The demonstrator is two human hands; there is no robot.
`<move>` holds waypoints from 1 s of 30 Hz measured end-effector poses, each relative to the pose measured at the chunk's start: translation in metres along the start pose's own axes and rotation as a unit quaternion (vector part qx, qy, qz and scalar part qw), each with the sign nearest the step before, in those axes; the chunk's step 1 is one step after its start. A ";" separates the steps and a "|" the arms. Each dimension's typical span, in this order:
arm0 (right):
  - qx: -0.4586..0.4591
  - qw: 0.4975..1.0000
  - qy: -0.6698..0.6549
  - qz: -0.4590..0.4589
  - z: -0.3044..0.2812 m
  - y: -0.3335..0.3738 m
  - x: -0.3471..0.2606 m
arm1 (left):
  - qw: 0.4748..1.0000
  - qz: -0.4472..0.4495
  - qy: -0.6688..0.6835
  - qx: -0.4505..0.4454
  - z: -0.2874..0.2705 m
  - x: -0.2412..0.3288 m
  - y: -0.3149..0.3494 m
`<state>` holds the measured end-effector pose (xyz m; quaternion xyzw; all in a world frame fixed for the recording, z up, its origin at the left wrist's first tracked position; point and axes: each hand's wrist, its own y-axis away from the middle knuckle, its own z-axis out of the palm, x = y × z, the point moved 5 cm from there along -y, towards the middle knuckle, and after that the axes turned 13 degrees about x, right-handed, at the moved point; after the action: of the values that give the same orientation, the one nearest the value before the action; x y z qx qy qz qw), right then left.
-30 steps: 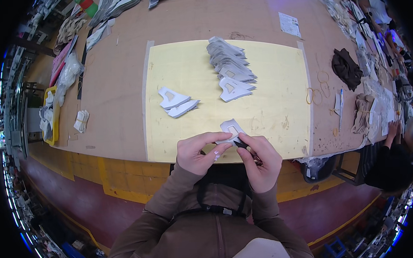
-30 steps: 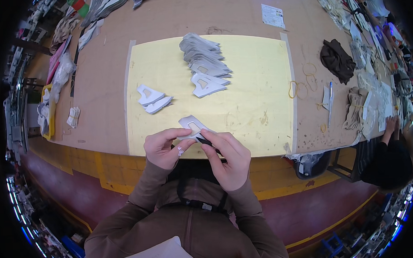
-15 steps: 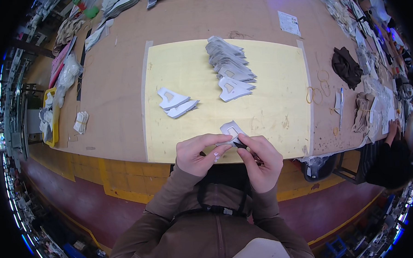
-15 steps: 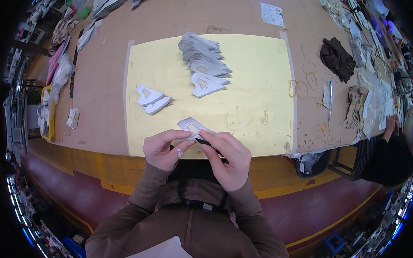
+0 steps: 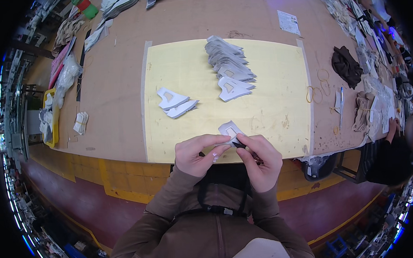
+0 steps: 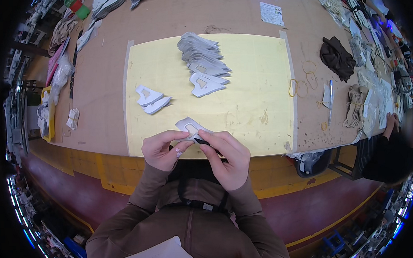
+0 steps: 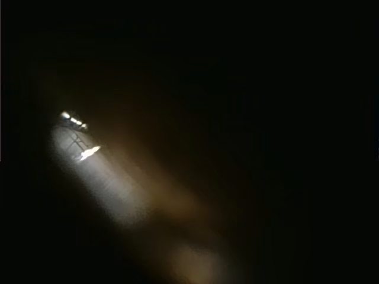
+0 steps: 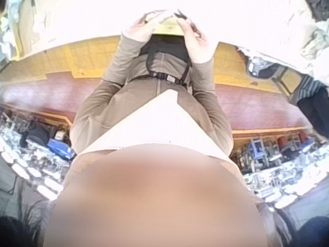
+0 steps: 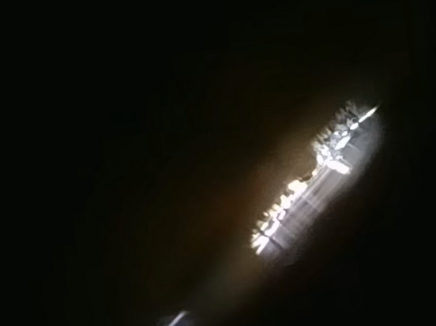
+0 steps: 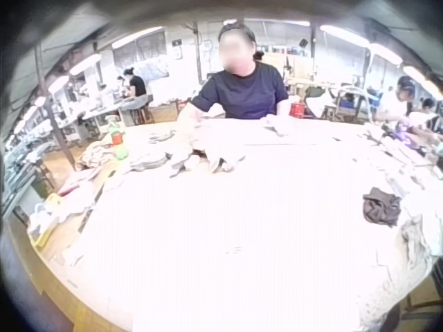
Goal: The person trims the edges of small white fabric pieces using a small cutting tool. They handle the pieces one at a time, trim the edges, and place the finished pieces into a growing pile on the table.
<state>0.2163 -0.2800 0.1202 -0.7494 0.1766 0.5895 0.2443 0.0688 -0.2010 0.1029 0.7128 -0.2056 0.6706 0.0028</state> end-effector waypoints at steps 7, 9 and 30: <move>0.006 0.999 -0.019 0.048 0.002 0.002 0.007 | 1.000 0.010 -0.004 0.004 0.000 -0.001 0.000; 0.009 0.998 -0.029 0.050 0.001 0.002 0.007 | 1.000 -0.004 0.000 0.009 -0.001 -0.002 0.001; 0.010 1.000 -0.023 0.019 0.004 -0.001 0.008 | 1.000 0.012 -0.019 0.004 -0.001 -0.004 -0.002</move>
<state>0.2159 -0.2764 0.1117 -0.7297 0.1911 0.6091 0.2449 0.0683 -0.1982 0.0997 0.7231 -0.2113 0.6575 -0.0123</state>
